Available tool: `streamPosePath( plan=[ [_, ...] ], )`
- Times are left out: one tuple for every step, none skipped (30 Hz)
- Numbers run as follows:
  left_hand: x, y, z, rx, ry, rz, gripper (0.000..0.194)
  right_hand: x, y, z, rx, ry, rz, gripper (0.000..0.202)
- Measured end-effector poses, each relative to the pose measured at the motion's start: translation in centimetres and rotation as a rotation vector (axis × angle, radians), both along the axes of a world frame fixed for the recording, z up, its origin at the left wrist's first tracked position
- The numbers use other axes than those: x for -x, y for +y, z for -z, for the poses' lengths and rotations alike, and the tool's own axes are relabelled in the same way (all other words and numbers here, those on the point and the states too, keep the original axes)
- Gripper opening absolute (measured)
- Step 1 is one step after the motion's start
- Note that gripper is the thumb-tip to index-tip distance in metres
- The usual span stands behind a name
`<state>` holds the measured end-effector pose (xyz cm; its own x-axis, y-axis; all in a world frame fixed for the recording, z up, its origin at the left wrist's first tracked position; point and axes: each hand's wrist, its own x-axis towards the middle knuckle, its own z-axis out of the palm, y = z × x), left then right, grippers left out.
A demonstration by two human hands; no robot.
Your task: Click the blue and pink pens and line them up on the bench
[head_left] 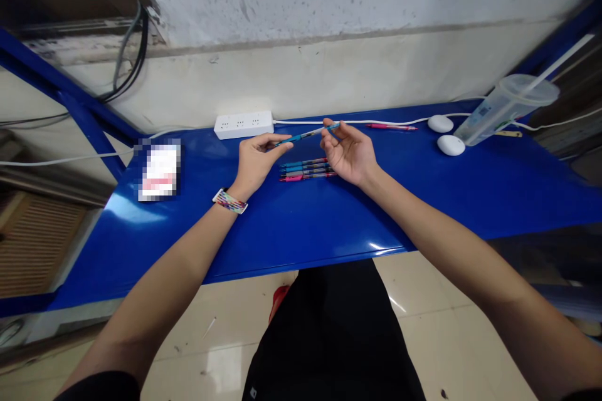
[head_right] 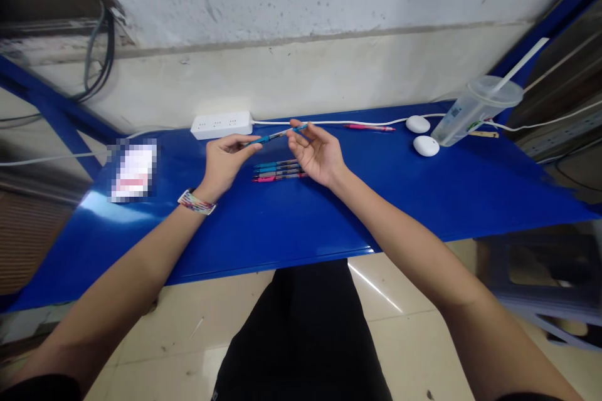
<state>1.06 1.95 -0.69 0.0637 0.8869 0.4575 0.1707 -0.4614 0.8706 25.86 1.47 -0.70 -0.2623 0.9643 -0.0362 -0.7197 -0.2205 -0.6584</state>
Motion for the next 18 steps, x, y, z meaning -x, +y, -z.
streamPosePath(
  plan=[
    [-0.02,0.00,0.01,0.000,-0.013,0.011,0.017,-0.08,0.02,-0.04,-0.015,-0.017,-0.009,0.046],
    [-0.05,0.00,0.01,-0.001,-0.024,0.019,0.017,-0.16,0.06,-0.06,-0.029,-0.031,-0.020,0.048],
    [-0.07,-0.02,0.00,-0.002,-0.029,0.022,0.016,-0.22,0.11,-0.05,-0.039,-0.039,-0.029,0.048],
    [-0.09,-0.06,-0.02,-0.002,-0.025,0.021,0.016,-0.25,0.16,-0.01,-0.046,-0.041,-0.034,0.046],
    [-0.10,-0.09,-0.05,-0.002,-0.015,0.015,0.016,-0.26,0.20,0.06,-0.047,-0.036,-0.035,0.042],
    [-0.11,-0.13,-0.07,-0.001,-0.002,0.009,0.016,-0.23,0.23,0.13,-0.043,-0.030,-0.030,0.037],
    [-0.12,-0.17,-0.10,-0.001,0.008,0.004,0.016,-0.18,0.25,0.19,-0.035,-0.024,-0.020,0.033],
    [-0.11,-0.19,-0.11,-0.001,0.013,0.002,0.015,-0.11,0.23,0.23,-0.025,-0.022,-0.005,0.029],
    [-0.11,-0.19,-0.10,-0.002,0.012,0.004,0.015,-0.03,0.19,0.23,-0.015,-0.027,0.011,0.026],
    [-0.11,-0.18,-0.09,-0.004,0.007,0.007,0.015,0.04,0.13,0.18,-0.008,-0.041,0.026,0.025],
    [-0.11,-0.15,-0.06,-0.005,0.001,0.010,0.015,0.09,0.04,0.09,-0.007,-0.060,0.039,0.024],
    [-0.12,-0.12,-0.03,-0.004,-0.005,0.012,0.015,0.13,-0.06,-0.04,-0.013,-0.083,0.051,0.024],
    [-0.12,-0.08,0.00,-0.001,-0.009,0.013,0.015,0.15,-0.17,-0.20,-0.027,-0.109,0.060,0.025],
    [-0.13,-0.03,0.03,0.004,-0.013,0.015,0.015,0.15,-0.26,-0.35,-0.048,-0.139,0.069,0.029],
    [-0.14,0.01,0.04,0.007,-0.014,0.015,0.015,0.14,-0.33,-0.49,-0.074,-0.176,0.075,0.034],
    [-0.14,0.05,0.04,0.007,-0.014,0.014,0.015,0.11,-0.35,-0.59,-0.104,-0.222,0.079,0.041],
    [-0.12,0.10,0.04,0.004,-0.012,0.012,0.014,0.06,-0.31,-0.63,-0.138,-0.276,0.087,0.046],
    [-0.08,0.14,0.03,-0.005,-0.007,0.007,0.014,-0.01,-0.21,-0.60,-0.176,-0.338,0.104,0.049]
  ],
)
